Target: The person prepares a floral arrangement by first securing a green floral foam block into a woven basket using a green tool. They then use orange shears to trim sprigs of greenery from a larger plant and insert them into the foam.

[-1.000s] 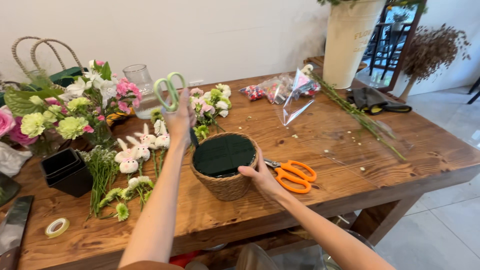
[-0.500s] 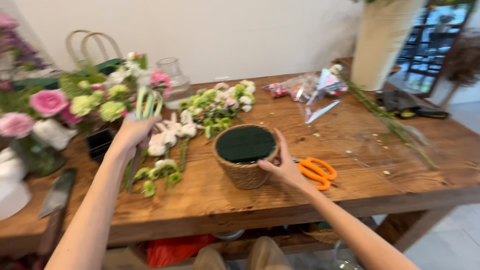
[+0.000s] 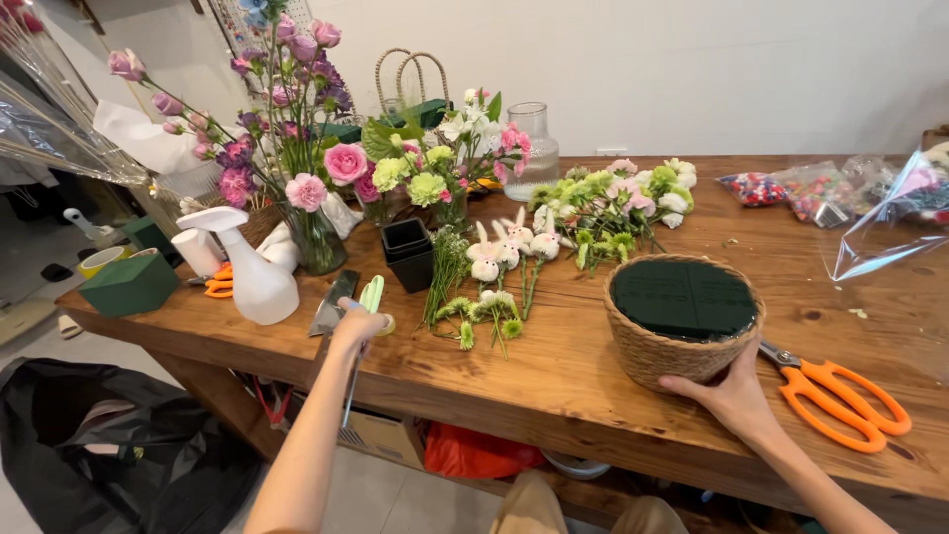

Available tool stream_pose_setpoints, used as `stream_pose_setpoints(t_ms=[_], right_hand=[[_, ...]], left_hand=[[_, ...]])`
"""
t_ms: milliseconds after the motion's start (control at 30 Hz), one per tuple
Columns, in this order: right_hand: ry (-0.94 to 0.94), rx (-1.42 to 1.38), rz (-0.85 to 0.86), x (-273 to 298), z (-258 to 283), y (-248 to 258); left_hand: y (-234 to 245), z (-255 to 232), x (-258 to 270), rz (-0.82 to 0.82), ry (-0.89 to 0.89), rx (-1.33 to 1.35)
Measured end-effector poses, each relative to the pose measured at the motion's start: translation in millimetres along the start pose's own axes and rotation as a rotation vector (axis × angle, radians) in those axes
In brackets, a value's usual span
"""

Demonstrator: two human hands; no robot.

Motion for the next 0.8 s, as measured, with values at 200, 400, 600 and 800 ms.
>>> stream_pose_setpoints(t_ms=[200, 400, 600, 800], right_hand=[[0.276, -0.085, -0.145, -18.6, -34.3, -8.4], [0.33, -0.107, -0.14, -32.5, -55.5, -13.2], [0.22, -0.109, -0.052, -26.8, -45.6, -7.0], [0.231, -0.124, -0.018, -24.3, -42.6, -4.5]], left_hand=[[-14.2, -11.7, -57.4, 0.002, 0.126, -0.115], [-54.7, 14.3, -124.2, -0.233, 0.009, 0.355], [-65.9, -18.1, -41.2, -0.558, -0.144, 0.43], [-110.5, -98.5, 148.1, -0.148, -0.72, 0.609]])
Point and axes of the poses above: each hand's wrist, its own x-axis away from the middle knuckle, its own y-axis out of the back of the hand, z = x × y, the point moved 1 cm from there along -x, towards the middle knuckle, and after that the axes turned 9 degrees about x, right-handed, at the moved point
